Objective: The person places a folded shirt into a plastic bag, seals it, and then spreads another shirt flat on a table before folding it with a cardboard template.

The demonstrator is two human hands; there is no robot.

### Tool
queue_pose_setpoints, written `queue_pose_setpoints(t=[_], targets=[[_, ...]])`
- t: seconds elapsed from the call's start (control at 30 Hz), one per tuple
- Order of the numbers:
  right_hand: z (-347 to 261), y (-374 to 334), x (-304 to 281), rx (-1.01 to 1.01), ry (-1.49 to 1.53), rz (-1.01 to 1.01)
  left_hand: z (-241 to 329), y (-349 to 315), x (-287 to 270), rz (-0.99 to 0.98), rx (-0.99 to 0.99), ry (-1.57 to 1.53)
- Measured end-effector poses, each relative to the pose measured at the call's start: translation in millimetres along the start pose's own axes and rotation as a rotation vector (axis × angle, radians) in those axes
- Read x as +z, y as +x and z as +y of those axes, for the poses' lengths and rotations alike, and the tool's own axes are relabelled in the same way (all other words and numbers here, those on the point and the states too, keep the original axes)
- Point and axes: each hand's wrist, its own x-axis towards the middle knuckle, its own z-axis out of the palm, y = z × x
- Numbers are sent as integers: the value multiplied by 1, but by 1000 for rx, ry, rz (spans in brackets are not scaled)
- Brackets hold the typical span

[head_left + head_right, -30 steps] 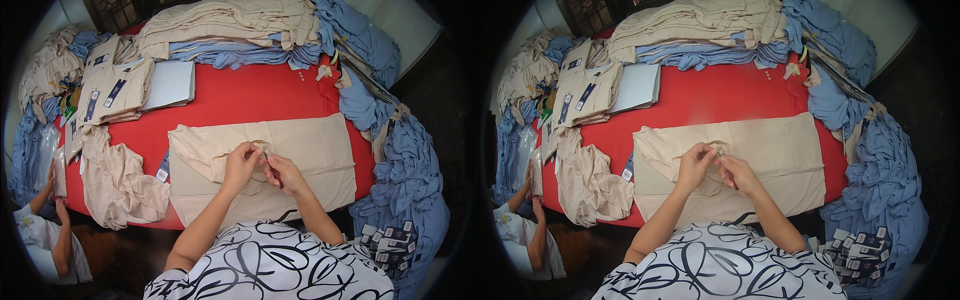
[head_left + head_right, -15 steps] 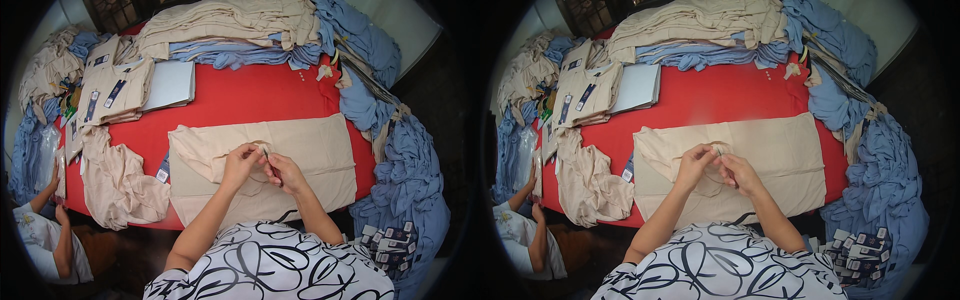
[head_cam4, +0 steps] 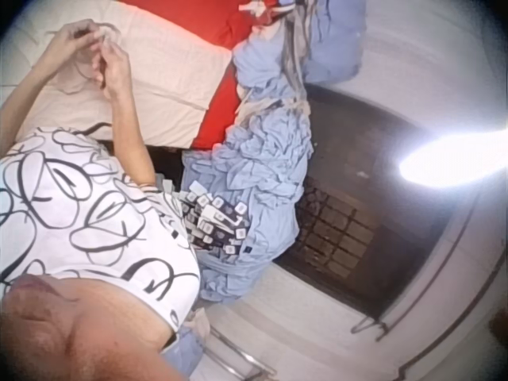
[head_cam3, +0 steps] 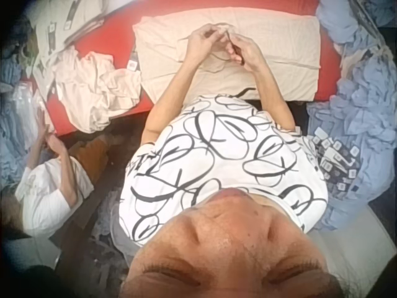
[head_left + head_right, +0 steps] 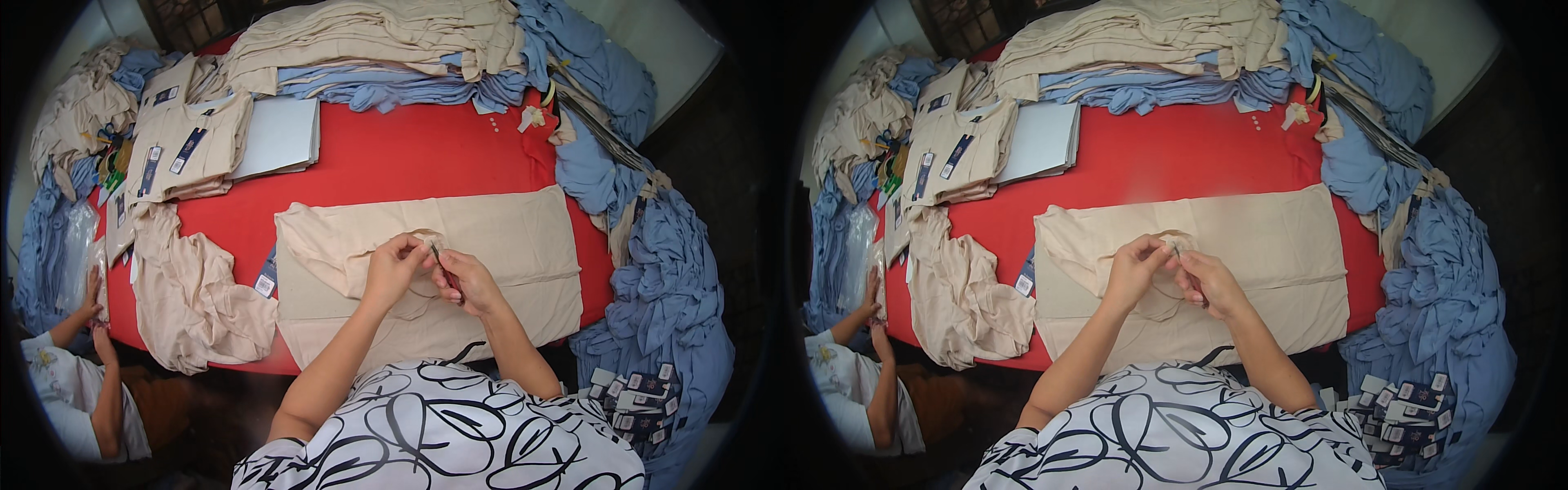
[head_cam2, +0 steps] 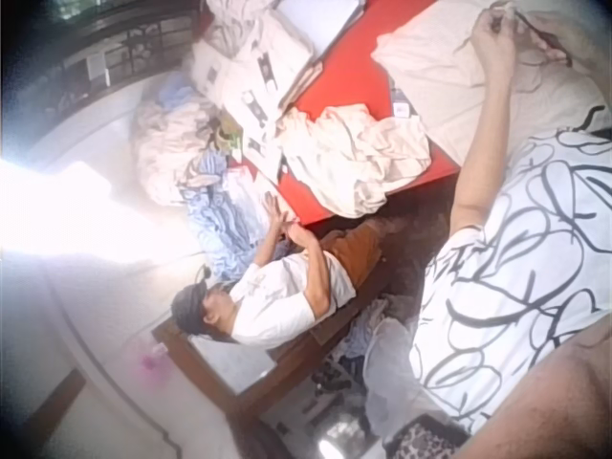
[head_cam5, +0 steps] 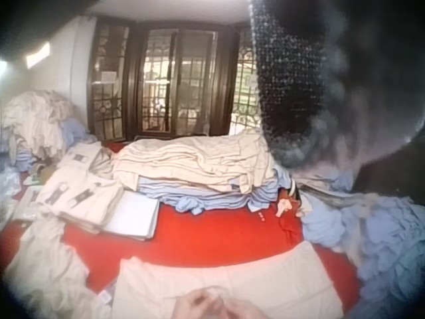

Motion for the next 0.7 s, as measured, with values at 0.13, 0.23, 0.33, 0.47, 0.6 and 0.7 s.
queue_pose_setpoints(t=[0.13, 0.23, 0.33, 0.47, 0.6, 0.7], targets=[[1, 1, -1, 6, -3, 7, 7, 1, -1, -49, -51, -91], [4, 2, 2, -17, 15, 12, 3, 2, -1, -19, -52, -107], [4, 3, 2, -26, 20, 16, 4, 2, 0, -26, -76, -114], [7, 4, 2, -42, 17, 15, 0, 1, 0, -27, -73, -175], [9, 3, 5, -45, 50, 21, -3, 1, 0, -22, -93, -241], [10, 3, 8, -52, 43, 31, -2, 2, 1, -4, -113, -277]])
